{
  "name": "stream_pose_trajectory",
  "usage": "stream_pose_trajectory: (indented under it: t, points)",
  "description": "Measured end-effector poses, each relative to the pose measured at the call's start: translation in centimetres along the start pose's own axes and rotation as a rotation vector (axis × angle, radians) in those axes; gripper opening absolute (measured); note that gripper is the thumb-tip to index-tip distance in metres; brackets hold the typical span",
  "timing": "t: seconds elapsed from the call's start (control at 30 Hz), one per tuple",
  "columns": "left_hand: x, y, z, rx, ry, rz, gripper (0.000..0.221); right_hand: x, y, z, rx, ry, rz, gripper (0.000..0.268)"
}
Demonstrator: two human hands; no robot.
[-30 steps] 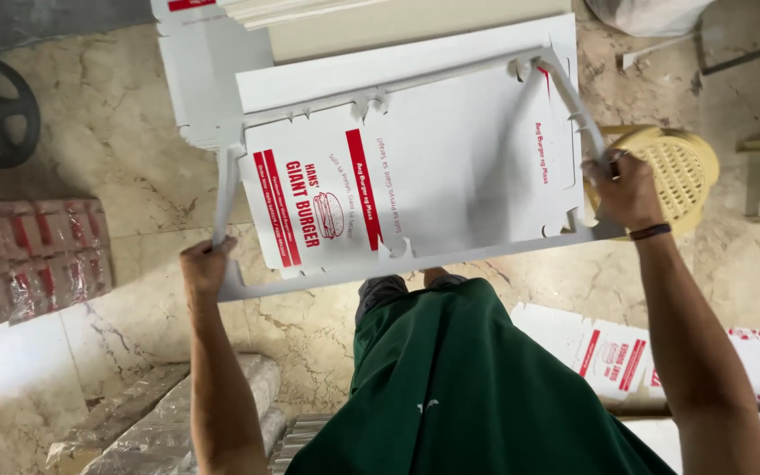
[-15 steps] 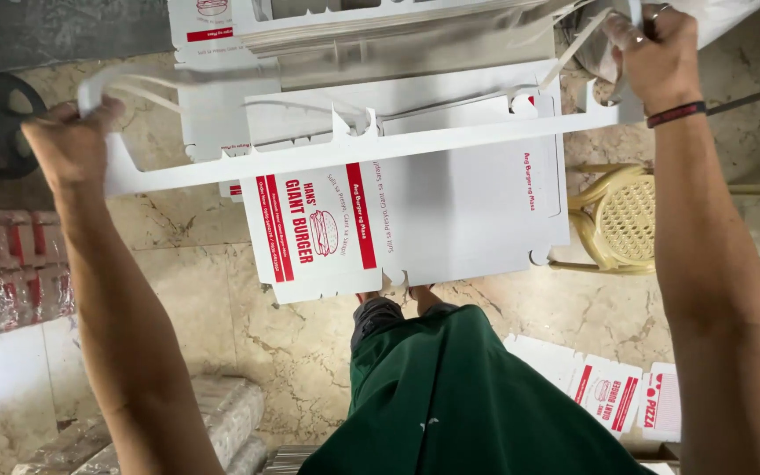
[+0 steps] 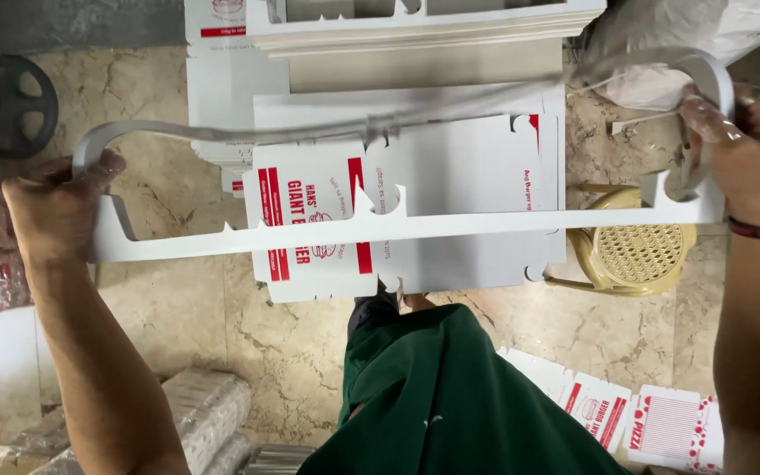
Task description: The person is removing plastic frames from stacks of flat-packed cardboard burger boxes and organizing the boxes on the floor.
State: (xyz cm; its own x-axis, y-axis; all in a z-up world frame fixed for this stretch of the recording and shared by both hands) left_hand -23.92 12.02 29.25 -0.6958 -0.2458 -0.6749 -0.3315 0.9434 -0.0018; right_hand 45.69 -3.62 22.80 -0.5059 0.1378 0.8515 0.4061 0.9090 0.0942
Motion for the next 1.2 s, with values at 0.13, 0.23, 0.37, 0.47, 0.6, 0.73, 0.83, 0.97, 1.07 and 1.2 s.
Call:
stream_pose_trajectory:
  t: [0.13, 0.23, 0.37, 0.47, 0.6, 0.73, 0.83, 0.97, 1.07, 1.2]
  points:
    - [3.6, 1.6, 1.2, 0.036, -0.001, 0.234, 0.039, -7.5, 1.5, -1.2, 0.035, 0.107, 0.044, 0.013]
    - [1.8, 1.8, 2.4, 0.023, -0.071, 0.072, 0.060, -4.6, 1.4, -0.6, -0.004, -0.044, 0.086, 0.019]
    - [1.7, 1.8, 3.9, 0.008, -0.115, 0.155, 0.013, -6.3, 0.9, -0.7, -0.032, -0.009, 0.107, 0.024]
    - [1.6, 2.0, 4.8, 0.001, -0.080, 0.159, 0.018, -6.5, 0.2, -0.7, -0.025, -0.029, -0.010, 0.018]
    - [-0.8, 2.2, 4.9, 0.018, -0.036, 0.021, 0.017, -3.2, 0.4, -0.3, -0.036, -0.068, 0.118, 0.021]
    - [-4.0, 4.8, 5.5, 0.018, -0.074, -0.031, 0.032, -0.1, 3.1, 0.0, -0.125, -0.047, 0.195, 0.010]
    - [-6.6, 8.2, 6.8, 0.044, -0.055, -0.010, 0.016, -3.7, 7.7, -1.1, -0.110, -0.007, 0.137, 0.013]
    - [-7.3, 15.7, 10.8, 0.089, -0.063, 0.085, 0.042, -20.5, 18.2, -5.2, 0.053, 0.422, 0.129, 0.024]
    - [-8.2, 21.7, 14.2, 0.074, -0.148, 0.164, 0.058, -41.0, 35.9, -11.9, 0.362, 0.414, -0.275, 0.071]
    - [-7.7, 30.0, 18.8, -0.062, -0.290, 0.457, 0.072, -27.7, 40.1, -5.0, -0.005, 0.157, 0.084, 0.111]
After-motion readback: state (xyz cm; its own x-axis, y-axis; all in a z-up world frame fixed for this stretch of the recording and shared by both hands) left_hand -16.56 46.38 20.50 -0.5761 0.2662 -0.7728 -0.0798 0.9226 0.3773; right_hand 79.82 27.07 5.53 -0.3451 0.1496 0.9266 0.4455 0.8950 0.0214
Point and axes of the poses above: each hand's wrist, its own y-axis towards the middle knuckle, its own z-axis out of the palm, x = y × z, the point moved 1 cm from there along y, towards the middle knuckle, and after that the axes turned 7 degrees about -x, right-handed, at the moved point
